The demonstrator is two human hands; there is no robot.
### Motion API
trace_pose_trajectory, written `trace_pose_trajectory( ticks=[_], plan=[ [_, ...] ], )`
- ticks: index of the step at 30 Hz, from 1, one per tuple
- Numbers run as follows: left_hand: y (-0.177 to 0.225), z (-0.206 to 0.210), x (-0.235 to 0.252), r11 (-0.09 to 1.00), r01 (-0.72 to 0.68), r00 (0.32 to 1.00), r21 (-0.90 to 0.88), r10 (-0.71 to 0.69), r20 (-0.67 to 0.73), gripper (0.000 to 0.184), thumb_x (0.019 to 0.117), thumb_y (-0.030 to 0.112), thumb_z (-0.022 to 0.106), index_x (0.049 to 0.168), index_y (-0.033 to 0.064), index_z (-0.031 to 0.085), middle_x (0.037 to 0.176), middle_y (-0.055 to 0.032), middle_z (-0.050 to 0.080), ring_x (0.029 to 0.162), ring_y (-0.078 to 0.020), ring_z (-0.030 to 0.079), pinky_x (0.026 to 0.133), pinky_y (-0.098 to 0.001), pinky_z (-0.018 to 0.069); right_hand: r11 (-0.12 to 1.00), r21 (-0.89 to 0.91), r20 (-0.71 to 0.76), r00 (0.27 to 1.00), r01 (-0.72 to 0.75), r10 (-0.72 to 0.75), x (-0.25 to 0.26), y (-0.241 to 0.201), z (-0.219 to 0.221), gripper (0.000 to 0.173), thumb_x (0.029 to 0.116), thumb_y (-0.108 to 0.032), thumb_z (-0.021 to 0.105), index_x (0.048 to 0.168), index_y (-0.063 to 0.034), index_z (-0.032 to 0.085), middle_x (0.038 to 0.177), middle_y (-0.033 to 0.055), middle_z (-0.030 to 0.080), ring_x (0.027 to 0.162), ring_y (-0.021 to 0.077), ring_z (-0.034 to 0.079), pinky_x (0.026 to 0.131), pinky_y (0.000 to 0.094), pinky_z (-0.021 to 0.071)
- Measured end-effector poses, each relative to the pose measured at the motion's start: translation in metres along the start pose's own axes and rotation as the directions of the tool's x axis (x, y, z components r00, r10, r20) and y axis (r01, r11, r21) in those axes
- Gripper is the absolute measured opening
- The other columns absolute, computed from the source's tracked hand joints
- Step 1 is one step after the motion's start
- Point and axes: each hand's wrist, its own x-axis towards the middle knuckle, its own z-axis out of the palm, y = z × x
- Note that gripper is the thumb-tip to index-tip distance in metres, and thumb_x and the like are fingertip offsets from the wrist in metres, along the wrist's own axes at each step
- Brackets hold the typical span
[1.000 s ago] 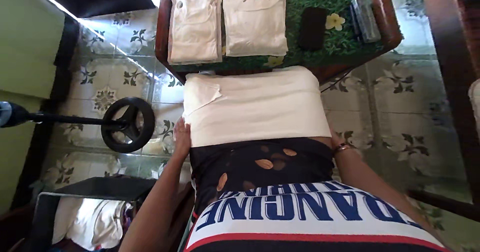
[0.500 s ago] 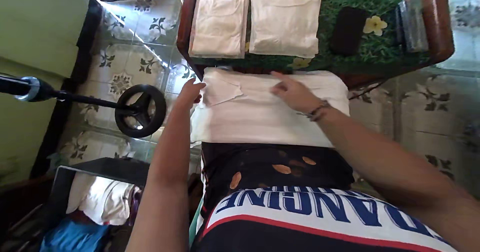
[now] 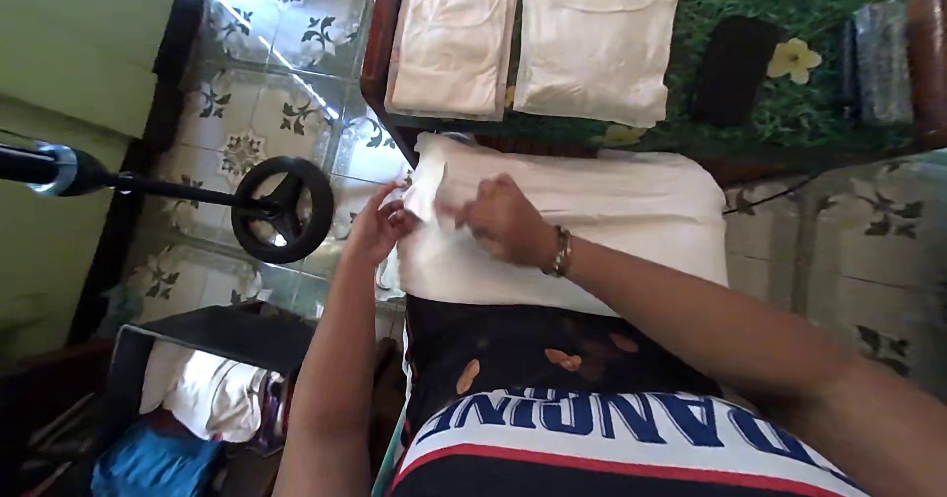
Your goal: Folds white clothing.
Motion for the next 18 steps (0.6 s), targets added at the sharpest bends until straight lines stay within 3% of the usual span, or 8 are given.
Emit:
trace_pose_trajectory(
  ticks=[3, 5, 7, 10, 12, 13, 15, 18],
  plan=[
    [-0.008, -0.025, -0.006, 0.994, 0.065, 0.984, 0.088, -0.078, 0.157, 0.076, 0.0968, 0.074, 0.0, 0.157, 0.0359, 0.028, 0.088, -0.0021, 0.071, 0.067, -0.0135, 0.067, 0.061, -0.0291, 0.0584, 0.956, -0.11, 0.122, 0.958, 0.273, -0.26, -0.033, -0.003, 0.004, 0.044, 0.0943, -0.001, 0.056, 0.129, -0.022, 0.071, 0.093, 0.0033, 0.074, 0.07, 0.0222, 0.06, 0.071, 0.0429, 0.0452],
    [-0.006, -0.03, -0.01, 0.982, 0.069, 0.976, 0.177, -0.103, 0.191, 0.082, 0.0936, 0.075, -0.007, 0.161, 0.0349, 0.017, 0.099, -0.0084, 0.074, 0.076, -0.0202, 0.072, 0.063, -0.0343, 0.0607, 0.956, -0.121, 0.116, 0.96, 0.267, -0.254, -0.042, -0.001, 0.001, 0.042, 0.094, 0.001, 0.053, 0.128, -0.0162, 0.071, 0.105, 0.0063, 0.075, 0.072, 0.0228, 0.061, 0.069, 0.0407, 0.0447],
    [0.0, -0.03, -0.013, 0.965, 0.034, 0.974, 0.261, -0.091, 0.209, 0.079, 0.0956, 0.074, -0.003, 0.162, 0.0336, 0.012, 0.111, -0.01, 0.073, 0.083, -0.022, 0.073, 0.064, -0.0362, 0.0608, 0.973, -0.118, 0.08, 0.978, 0.201, -0.192, -0.047, -0.001, -0.001, 0.036, 0.097, -0.003, 0.052, 0.125, -0.0136, 0.072, 0.101, 0.01, 0.073, 0.075, 0.0255, 0.063, 0.07, 0.0416, 0.0466],
    [0.014, -0.028, -0.018, 0.92, -0.02, 0.961, 0.391, -0.09, 0.261, 0.078, 0.0992, 0.072, 0.008, 0.158, 0.0255, 0.029, 0.115, -0.0046, 0.073, 0.093, -0.0167, 0.073, 0.075, -0.0364, 0.0624, 0.997, -0.052, 0.086, 0.994, -0.06, 0.065, -0.054, -0.011, -0.001, 0.035, 0.0973, -0.018, 0.053, 0.126, -0.0184, 0.073, 0.086, 0.0141, 0.066, 0.074, 0.0299, 0.065, 0.067, 0.0462, 0.0515],
    [0.016, -0.028, -0.016, 0.888, 0.009, 0.969, 0.46, -0.122, 0.217, 0.062, 0.1093, 0.05, 0.013, 0.137, 0.0125, 0.053, 0.106, -0.0035, 0.071, 0.089, -0.0126, 0.069, 0.081, -0.0341, 0.058, 0.929, 0.069, 0.252, 0.907, -0.364, 0.337, -0.054, -0.026, -0.008, 0.041, 0.0971, -0.027, 0.056, 0.136, -0.0187, 0.068, 0.098, 0.0174, 0.067, 0.087, 0.0309, 0.065, 0.077, 0.0483, 0.0538],
    [0.014, -0.03, -0.012, 0.883, 0.022, 0.973, 0.47, -0.126, 0.191, 0.046, 0.1116, 0.035, 0.023, 0.122, 0.0081, 0.058, 0.098, -0.0023, 0.07, 0.082, -0.0108, 0.068, 0.077, -0.0314, 0.0579, 0.83, 0.16, 0.345, 0.818, -0.534, 0.46, -0.05, -0.032, -0.015, 0.045, 0.0981, -0.029, 0.058, 0.141, -0.016, 0.063, 0.108, 0.0189, 0.066, 0.094, 0.0282, 0.065, 0.084, 0.0449, 0.0538],
    [0.01, -0.033, -0.01, 0.889, 0.04, 0.972, 0.455, -0.14, 0.187, 0.016, 0.1066, 0.011, 0.043, 0.115, 0.0052, 0.055, 0.093, -0.0016, 0.067, 0.079, -0.01, 0.066, 0.077, -0.0305, 0.0577, 0.477, 0.375, 0.491, 0.606, -0.795, 0.626, -0.039, -0.039, -0.027, 0.048, 0.1018, -0.024, 0.059, 0.147, -0.0092, 0.054, 0.125, 0.0172, 0.063, 0.101, 0.0202, 0.067, 0.09, 0.0347, 0.0564],
    [0.001, -0.034, -0.016, 0.935, 0.017, 0.964, 0.354, -0.109, 0.242, 0.042, 0.0959, -0.004, 0.054, 0.136, 0.0078, 0.051, 0.109, -0.0054, 0.071, 0.089, -0.0131, 0.07, 0.083, -0.0332, 0.0593, -0.12, 0.646, 0.61, 0.415, -0.754, 0.675, -0.029, -0.043, -0.037, 0.043, 0.1058, -0.013, 0.053, 0.148, -0.0056, 0.048, 0.117, 0.0117, 0.067, 0.095, 0.017, 0.07, 0.083, 0.0324, 0.0588]
  ],
)
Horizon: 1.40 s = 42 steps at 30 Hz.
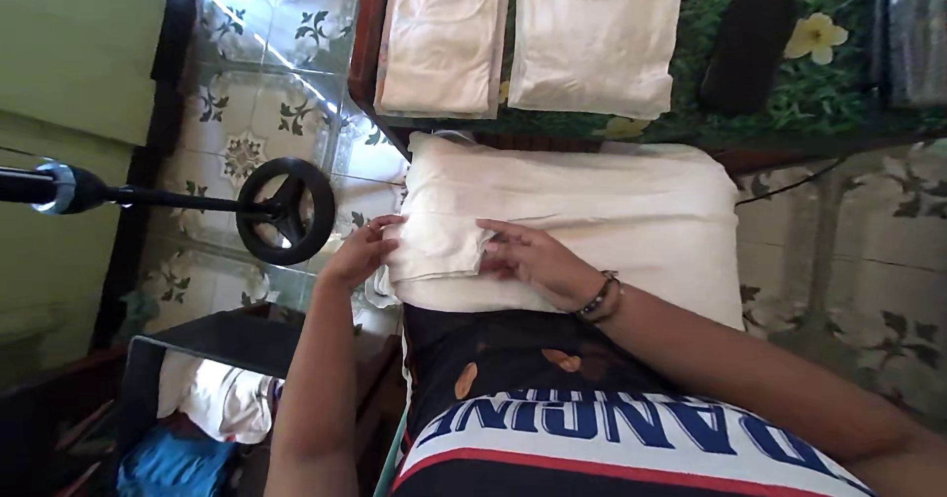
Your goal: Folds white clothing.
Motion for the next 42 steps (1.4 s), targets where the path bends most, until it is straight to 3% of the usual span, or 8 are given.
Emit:
trace_pose_trajectory(
  ticks=[7, 11, 15, 20, 29, 35, 38, 42],
  plan=[
    [-0.022, 0.007, 0.008, 0.979, -0.139, 0.983, -0.146, 0.119, -0.138, 0.064, 0.0954, -0.003, 0.05, 0.156, 0.0132, 0.036, 0.129, -0.0098, 0.065, 0.102, -0.0178, 0.069, 0.089, -0.0379, 0.0587, 0.996, 0.059, 0.052, 0.996, 0.07, -0.073, 0.006, 0.013, 0.003, 0.038, 0.104, -0.011, 0.056, 0.139, 0.0027, 0.055, 0.116, 0.0118, 0.068, 0.096, 0.0141, 0.069, 0.086, 0.0291, 0.0582],
    [-0.008, 0.024, 0.005, 0.903, -0.002, 0.826, 0.431, 0.244, -0.508, 0.051, 0.1012, 0.011, 0.058, 0.15, 0.0028, 0.046, 0.145, -0.0195, 0.054, 0.119, -0.028, 0.062, 0.096, -0.0457, 0.0535, 0.825, -0.499, 0.077, 0.962, 0.263, -0.261, -0.013, 0.017, -0.018, 0.05, 0.1059, -0.022, 0.053, 0.154, -0.0093, 0.045, 0.12, 0.0129, 0.066, 0.098, 0.0162, 0.068, 0.088, 0.0309, 0.0569],
    [0.003, 0.065, -0.015, 0.399, -0.229, 0.661, 0.888, 0.734, -0.159, 0.058, 0.1027, 0.035, 0.05, 0.145, -0.0055, 0.05, 0.155, -0.0338, 0.036, 0.143, -0.0461, 0.039, 0.115, -0.0563, 0.0362, 0.232, -0.96, 0.029, 0.881, 0.156, -0.473, -0.048, 0.047, -0.059, 0.054, 0.105, -0.042, 0.048, 0.149, -0.0119, 0.052, 0.15, 0.0152, 0.054, 0.143, 0.0375, 0.046, 0.114, 0.0639, 0.034],
    [-0.032, 0.111, 0.001, 0.12, -0.251, 0.756, 0.96, 0.644, 0.117, 0.075, 0.1001, 0.069, 0.026, 0.149, 0.0202, 0.055, 0.16, -0.026, 0.035, 0.148, -0.0517, 0.028, 0.113, -0.0749, 0.0227, 0.233, -0.935, -0.348, 0.814, -0.267, -0.466, -0.082, 0.074, -0.113, 0.073, 0.1005, -0.071, 0.027, 0.157, -0.0273, 0.043, 0.166, 0.0073, 0.033, 0.155, 0.041, 0.019, 0.114, 0.0796, 0.0082],
    [-0.033, 0.1, 0.006, 0.331, -0.311, 0.744, 0.891, 0.669, 0.011, 0.09, 0.0995, 0.07, 0.025, 0.152, -0.0015, 0.044, 0.161, -0.0342, 0.024, 0.152, -0.0485, 0.021, 0.122, -0.0611, 0.0183, 0.9, -0.436, -0.622, 0.716, 0.022, -0.318, -0.095, 0.101, -0.2, 0.067, 0.1088, -0.046, 0.028, 0.166, -0.0157, 0.009, 0.172, 0.0105, 0.005, 0.158, 0.0256, 0.011, 0.127, 0.0502, 0.0167],
    [-0.014, 0.104, 0.002, 0.453, -0.16, 0.856, 0.877, 0.506, -0.106, 0.088, 0.0973, 0.066, 0.032, 0.159, 0.0028, 0.032, 0.166, -0.0292, 0.014, 0.154, -0.0457, 0.017, 0.121, -0.0623, 0.0193, 0.978, 0.196, -0.676, 0.712, -0.075, 0.19, -0.096, 0.109, -0.209, 0.069, 0.1081, -0.058, 0.016, 0.151, -0.0114, 0.045, 0.14, 0.0153, 0.058, 0.123, 0.0228, 0.06, 0.102, 0.045, 0.0502],
    [0.024, 0.092, 0.032, 0.617, -0.09, 0.899, 0.782, 0.388, -0.203, 0.071, 0.1041, 0.045, 0.042, 0.16, 0.0035, 0.028, 0.165, -0.0333, 0.011, 0.153, -0.0498, 0.013, 0.123, -0.0616, 0.0175, 0.955, -0.094, -0.741, 0.661, -0.283, 0.123, -0.089, 0.114, -0.237, 0.05, 0.1138, -0.03, 0.028, 0.146, 0.0026, 0.048, 0.144, 0.0263, 0.053, 0.134, 0.0359, 0.052, 0.112, 0.0518, 0.0389],
    [0.1, 0.061, 0.1, 0.648, 0.066, 0.941, 0.759, 0.213, -0.263, 0.068, 0.1052, 0.043, 0.053, 0.154, -0.0023, 0.038, 0.154, -0.034, 0.038, 0.145, -0.0475, 0.036, 0.119, -0.0597, 0.0297, 0.69, -0.691, -0.714, 0.346, -0.214, -0.608, -0.067, 0.067, -0.28, 0.038, 0.1022, -0.008, 0.055, 0.138, 0.0048, 0.059, 0.132, 0.0325, 0.061, 0.124, 0.0519, 0.057, 0.107, 0.0643, 0.0421]
  ],
)
